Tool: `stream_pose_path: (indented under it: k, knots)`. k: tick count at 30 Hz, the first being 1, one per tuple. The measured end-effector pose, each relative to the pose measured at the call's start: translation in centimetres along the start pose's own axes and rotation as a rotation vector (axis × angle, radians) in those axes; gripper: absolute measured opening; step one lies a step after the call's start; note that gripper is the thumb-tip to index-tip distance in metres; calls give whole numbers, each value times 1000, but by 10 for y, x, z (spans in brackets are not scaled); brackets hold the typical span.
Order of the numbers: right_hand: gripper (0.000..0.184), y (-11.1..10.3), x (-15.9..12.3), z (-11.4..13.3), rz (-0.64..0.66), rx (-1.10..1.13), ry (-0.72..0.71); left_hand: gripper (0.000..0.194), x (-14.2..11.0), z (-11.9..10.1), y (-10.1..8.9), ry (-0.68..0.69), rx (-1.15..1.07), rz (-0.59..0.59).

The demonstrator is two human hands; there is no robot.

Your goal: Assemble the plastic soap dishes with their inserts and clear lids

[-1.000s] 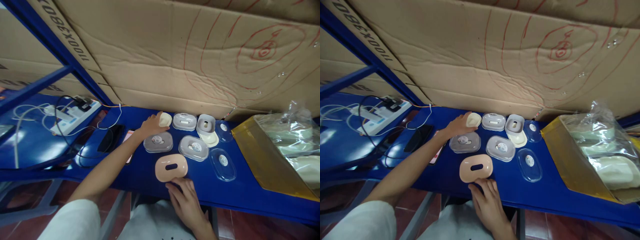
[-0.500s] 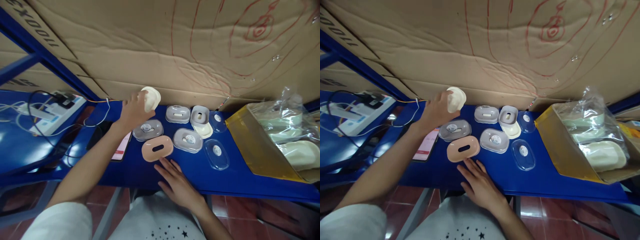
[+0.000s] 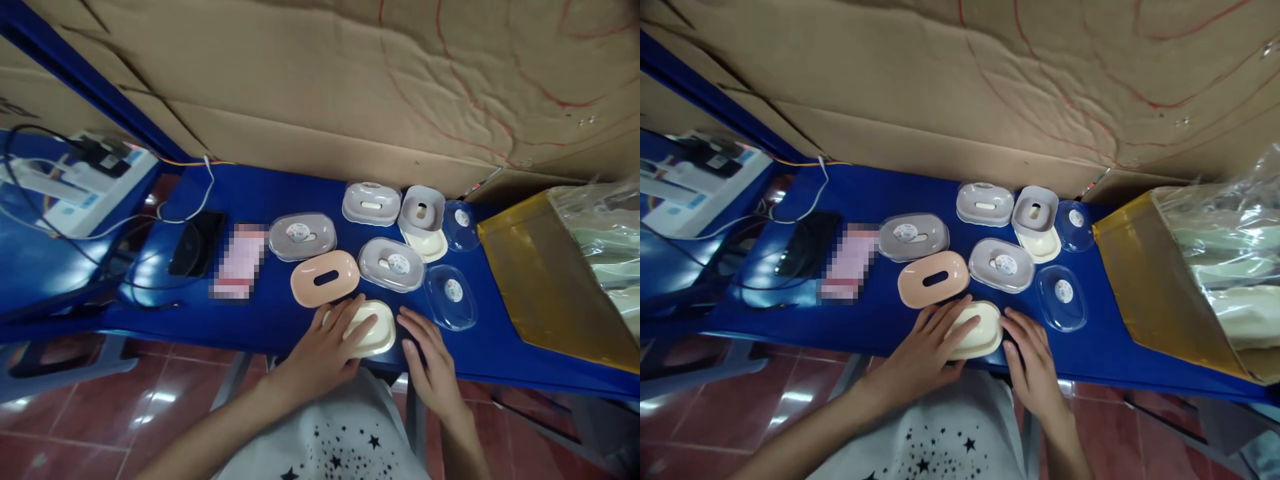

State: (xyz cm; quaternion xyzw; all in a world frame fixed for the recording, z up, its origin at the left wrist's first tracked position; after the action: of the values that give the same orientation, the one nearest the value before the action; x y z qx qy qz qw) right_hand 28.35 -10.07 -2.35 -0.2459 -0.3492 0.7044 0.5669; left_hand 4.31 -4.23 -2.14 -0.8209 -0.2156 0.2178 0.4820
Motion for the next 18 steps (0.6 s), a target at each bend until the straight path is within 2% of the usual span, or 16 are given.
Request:
stream_pose_path:
  k: [4,7,9,12,15,18]
  knots:
    - [46,14,3,8,68,-97,-64,81,3,7,-5,112,29,7]
    - [49,26,6,12,69,-138,-48,70,-9,12,-14,132,-31,-104]
    - [53,31,9,14,67,-158,-20,69,-20,21,-20,39,-84,-236]
    - [57,36,16,17,87,-159,4,74,-33,38,-27,-180,-118,-402]
    - [57,38,25,20,117,-146,-9,78,-36,53,-27,-315,-176,-424]
    - [58,40,32,21,135,-144,-28,77,-31,63,-25,-360,-255,-422]
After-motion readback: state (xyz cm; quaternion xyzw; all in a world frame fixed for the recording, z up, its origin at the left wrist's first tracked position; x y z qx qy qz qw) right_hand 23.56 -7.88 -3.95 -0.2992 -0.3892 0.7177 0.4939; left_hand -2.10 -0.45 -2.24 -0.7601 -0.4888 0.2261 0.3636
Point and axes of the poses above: each hand's wrist, its own x-axis towards the middle knuckle, its own y-axis out of the palm, z = x × y, the point moved 2 cm from there along x, towards the middle knuckle, and after that the axes turned 13 degrees about z, right-handed, at the moved point
